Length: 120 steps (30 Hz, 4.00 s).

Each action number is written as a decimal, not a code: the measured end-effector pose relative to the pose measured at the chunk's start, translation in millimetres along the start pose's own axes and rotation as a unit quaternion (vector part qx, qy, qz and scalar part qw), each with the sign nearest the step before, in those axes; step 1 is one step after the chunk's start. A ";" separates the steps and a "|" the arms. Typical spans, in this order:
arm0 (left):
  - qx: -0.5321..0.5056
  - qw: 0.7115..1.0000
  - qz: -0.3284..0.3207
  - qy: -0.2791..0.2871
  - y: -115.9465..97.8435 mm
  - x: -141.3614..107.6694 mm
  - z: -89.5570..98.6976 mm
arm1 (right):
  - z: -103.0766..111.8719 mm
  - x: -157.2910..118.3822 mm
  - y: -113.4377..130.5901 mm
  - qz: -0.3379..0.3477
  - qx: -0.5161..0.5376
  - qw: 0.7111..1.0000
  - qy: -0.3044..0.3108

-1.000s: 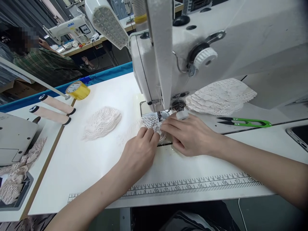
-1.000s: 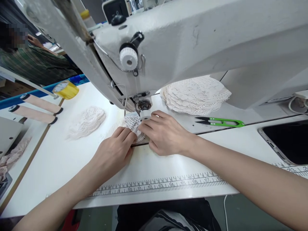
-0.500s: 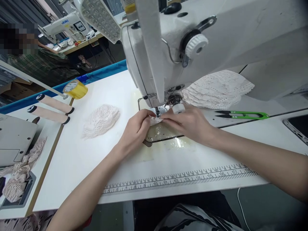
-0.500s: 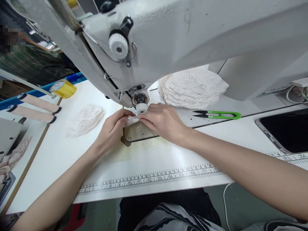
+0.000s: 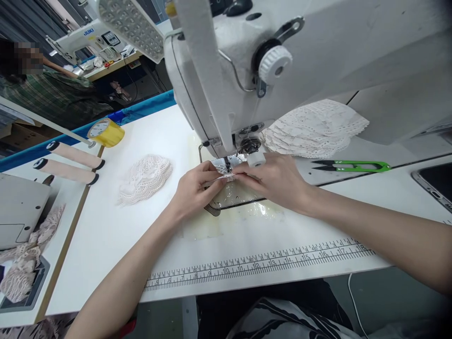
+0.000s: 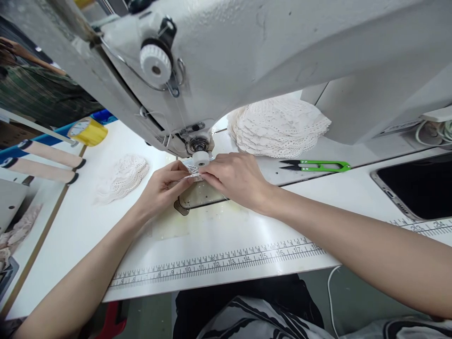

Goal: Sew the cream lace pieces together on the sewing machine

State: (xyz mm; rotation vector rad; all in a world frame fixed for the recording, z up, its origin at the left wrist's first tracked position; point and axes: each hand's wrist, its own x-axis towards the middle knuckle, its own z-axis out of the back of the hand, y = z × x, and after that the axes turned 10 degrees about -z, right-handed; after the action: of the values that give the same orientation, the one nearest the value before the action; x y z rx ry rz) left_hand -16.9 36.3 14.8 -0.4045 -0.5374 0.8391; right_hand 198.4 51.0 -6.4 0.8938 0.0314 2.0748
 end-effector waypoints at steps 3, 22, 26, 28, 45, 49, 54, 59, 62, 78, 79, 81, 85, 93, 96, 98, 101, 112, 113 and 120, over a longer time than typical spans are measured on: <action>0.110 0.992 -0.058 -0.006 -4.8 -9.2 -4.1 | 3.4 -2.9 2.4 0.038 -0.010 0.999 0.022; 0.335 0.923 -0.188 0.000 -21.8 -23.0 -13.1 | 6.5 -5.1 6.6 0.164 -0.122 0.979 0.000; 0.317 0.930 -0.185 -0.007 -15.4 -20.2 -13.3 | 6.1 -2.3 4.9 0.158 -0.138 0.978 0.013; 0.311 0.933 -0.181 -0.013 -11.4 -18.2 -13.5 | 5.9 -0.1 4.0 0.154 -0.149 0.977 0.019; 0.318 0.930 -0.184 -0.019 -26.8 -27.2 -16.5 | 7.6 -5.2 5.0 0.152 -0.136 0.979 0.027; 0.314 0.932 -0.179 -0.017 -24.5 -26.5 -15.7 | 7.2 -4.3 4.8 0.154 -0.139 0.978 0.022; 0.303 0.937 -0.174 -0.026 -21.3 -26.1 -17.5 | 5.9 -4.0 5.0 0.144 -0.142 0.979 0.028; 0.291 0.941 -0.169 -0.032 -18.1 -24.1 -18.0 | 2.3 -4.1 3.4 0.139 -0.152 0.978 0.019; 0.300 0.939 -0.167 -0.024 -17.1 -22.6 -17.3 | 0.6 -3.8 2.4 0.132 -0.155 0.979 0.022; 0.301 0.940 -0.155 -0.031 -7.5 -16.7 -19.6 | 3.2 0.1 4.1 0.112 -0.174 0.978 0.038; 0.301 0.941 -0.153 -0.031 -7.1 -16.7 -19.8 | 3.2 0.1 4.0 0.113 -0.175 0.977 0.035; 0.298 0.942 -0.150 -0.028 -6.5 -16.8 -20.0 | 3.1 0.0 4.1 0.113 -0.176 0.977 0.030; 0.287 0.946 -0.144 -0.032 -6.7 -17.8 -19.7 | 3.0 0.1 4.3 0.104 -0.179 0.978 0.032; 0.286 0.945 -0.154 -0.037 -7.7 -17.5 -18.0 | 2.2 -0.3 2.7 0.104 -0.179 0.978 0.027; 0.292 0.943 -0.154 -0.037 -6.9 -17.1 -18.5 | 2.6 -0.3 3.1 0.097 -0.183 0.977 0.041; 0.297 0.942 -0.155 -0.036 -6.7 -17.3 -19.1 | 3.5 -0.1 3.3 0.093 -0.190 0.976 0.055; 0.300 0.940 -0.156 -0.037 -7.3 -17.6 -18.8 | 5.7 0.7 3.2 0.090 -0.193 0.976 0.049; 0.304 0.946 -0.112 -0.020 6.0 -14.8 -1.8 | 1.0 -3.9 16.8 0.126 -0.048 0.983 0.123; 0.319 0.940 -0.118 -0.017 5.1 -15.5 0.2 | 2.1 -3.6 17.4 0.133 -0.049 0.982 0.122; 0.364 0.903 -0.220 -0.058 -5.9 -16.0 6.9 | 12.7 -3.7 19.5 0.156 -0.112 0.981 0.000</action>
State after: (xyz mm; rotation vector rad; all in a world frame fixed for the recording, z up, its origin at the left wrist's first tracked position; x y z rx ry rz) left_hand -26.4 21.0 18.8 0.4497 -0.3660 0.5688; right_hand 193.9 32.3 7.2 0.7983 -0.3568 2.3097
